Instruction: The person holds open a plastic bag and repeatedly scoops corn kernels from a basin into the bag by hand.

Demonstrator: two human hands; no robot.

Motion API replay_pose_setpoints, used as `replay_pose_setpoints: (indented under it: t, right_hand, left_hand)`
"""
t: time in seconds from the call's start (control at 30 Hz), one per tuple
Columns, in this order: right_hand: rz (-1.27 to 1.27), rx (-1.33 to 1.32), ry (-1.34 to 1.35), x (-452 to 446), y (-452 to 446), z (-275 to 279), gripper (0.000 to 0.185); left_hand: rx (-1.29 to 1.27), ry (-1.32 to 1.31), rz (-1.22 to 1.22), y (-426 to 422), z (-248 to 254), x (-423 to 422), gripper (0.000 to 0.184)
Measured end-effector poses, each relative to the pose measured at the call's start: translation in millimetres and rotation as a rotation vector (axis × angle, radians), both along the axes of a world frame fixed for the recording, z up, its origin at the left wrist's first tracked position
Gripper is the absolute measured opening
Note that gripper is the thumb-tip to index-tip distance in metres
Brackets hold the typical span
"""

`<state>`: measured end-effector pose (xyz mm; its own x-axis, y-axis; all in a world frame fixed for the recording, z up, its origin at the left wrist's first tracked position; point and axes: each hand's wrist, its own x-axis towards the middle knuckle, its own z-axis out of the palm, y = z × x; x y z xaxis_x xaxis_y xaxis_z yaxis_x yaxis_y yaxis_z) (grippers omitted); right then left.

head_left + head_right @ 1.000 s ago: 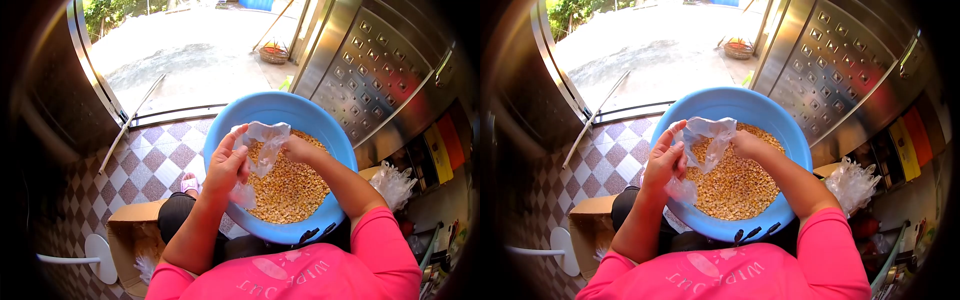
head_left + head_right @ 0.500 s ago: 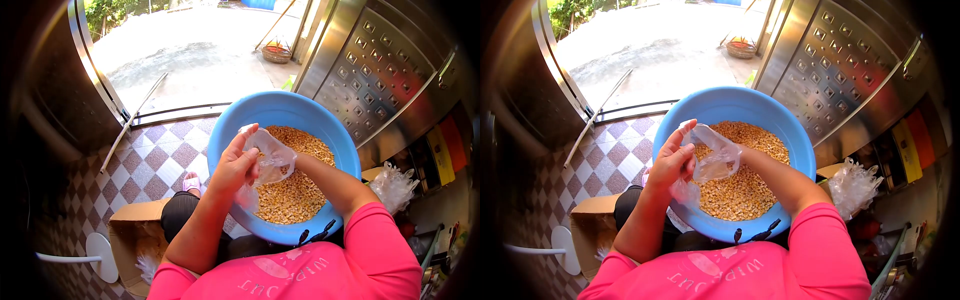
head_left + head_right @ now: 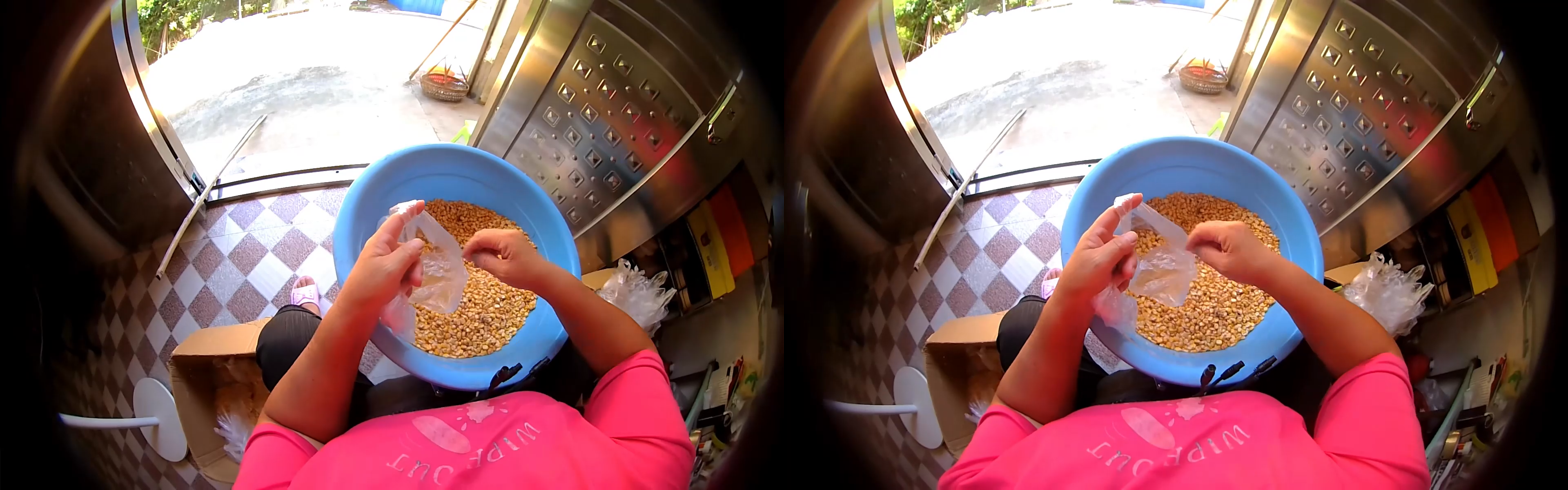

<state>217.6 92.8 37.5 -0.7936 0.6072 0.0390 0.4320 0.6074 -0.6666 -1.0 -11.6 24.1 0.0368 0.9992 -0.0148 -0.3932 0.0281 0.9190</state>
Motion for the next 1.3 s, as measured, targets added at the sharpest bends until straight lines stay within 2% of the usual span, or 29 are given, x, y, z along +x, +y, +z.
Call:
replay_pose_setpoints:
  t: [0.03,0.1,0.13,0.17,0.2,0.27,0.3,0.33,0.37,0.4,0.47,0.6,0.63,0.67,0.73,0.77,0.8,0.87,0.93,0.97,1.0,1.07,1.13,1.3]
  right_hand:
    - [-0.002,-0.001,0.000,-10,-10,11,0.016]
    - [0.088,-0.314,0.224,-32,-28,22,0.015]
    - [0.159,-0.186,0.234,-44,-30,9,0.015]
    - [0.135,-0.190,0.124,-53,-24,-9,0.019]
    - [0.136,-0.185,0.129,-59,-15,-32,0.019]
    - [0.014,-0.085,-0.048,-70,2,-70,0.029]
    - [0.018,-0.084,-0.042,-71,8,-73,0.029]
    - [0.009,0.060,-0.342,-68,18,-72,0.038]
    - [-0.002,0.206,-0.643,-65,27,-69,0.048]
    - [-0.001,0.206,-0.644,-65,31,-56,0.048]
    - [0.027,0.289,-0.783,-61,33,-22,0.060]
    - [0.054,0.405,-0.657,-53,61,-44,0.064]
    - [0.015,0.471,-0.574,-50,55,-50,0.052]
    - [0.013,0.471,-0.571,-49,54,-53,0.052]
    - [0.123,0.392,-0.367,-47,49,-53,0.033]
    - [0.166,0.457,-0.065,-42,41,-54,0.017]
    - [0.165,0.455,-0.065,-42,24,-40,0.017]
    - [0.218,0.161,-0.007,-42,-14,-7,0.012]
    - [0.299,-0.065,-0.210,-41,-29,-3,0.010]
    - [0.347,-0.045,-0.385,-42,-25,-13,0.012]
    - [0.344,-0.042,-0.382,-39,-23,-23,0.012]
    - [0.131,0.134,-0.847,-37,-20,-45,0.018]
    - [0.156,0.139,-0.870,-32,-21,-62,0.024]
    - [0.267,-0.082,-0.926,-33,-34,-84,0.030]
  left_hand:
    - [-0.006,-0.001,0.000,0,1,1,0.048]
    - [-0.009,0.000,-0.009,0,2,3,0.048]
    - [-0.010,0.014,-0.009,0,2,3,0.048]
    - [-0.009,0.029,-0.008,0,2,3,0.048]
    - [-0.004,0.034,-0.008,-1,3,1,0.048]
    - [-0.016,-0.079,-0.089,-3,3,-3,0.048]
    - [-0.015,-0.073,-0.085,-3,2,-6,0.048]
    - [-0.024,-0.113,-0.103,-3,1,-9,0.048]
    - [-0.033,-0.156,-0.122,-3,0,-11,0.048]
    - [-0.033,-0.158,-0.121,-2,0,-11,0.048]
    - [-0.055,-0.153,-0.122,-1,0,-9,0.048]
    - [-0.095,-0.122,-0.106,1,2,-5,0.049]
    - [-0.097,-0.099,-0.080,1,1,-5,0.050]
    - [-0.099,-0.076,-0.054,2,1,-4,0.050]
    - [-0.132,-0.056,-0.049,2,1,-2,0.051]
    - [-0.167,-0.040,-0.043,2,1,-1,0.051]
    - [-0.169,-0.039,-0.044,1,2,0,0.051]
    - [-0.157,-0.063,0.031,0,4,4,0.052]
    - [-0.153,-0.032,0.015,0,3,5,0.053]
    - [-0.149,0.000,0.007,0,2,4,0.053]
    - [-0.146,0.004,0.005,0,0,4,0.053]
    - [-0.088,0.039,-0.079,0,-3,0,0.058]
    - [-0.085,0.044,-0.083,-2,-2,1,0.058]
    - [-0.058,0.046,-0.151,-2,-4,-1,0.056]
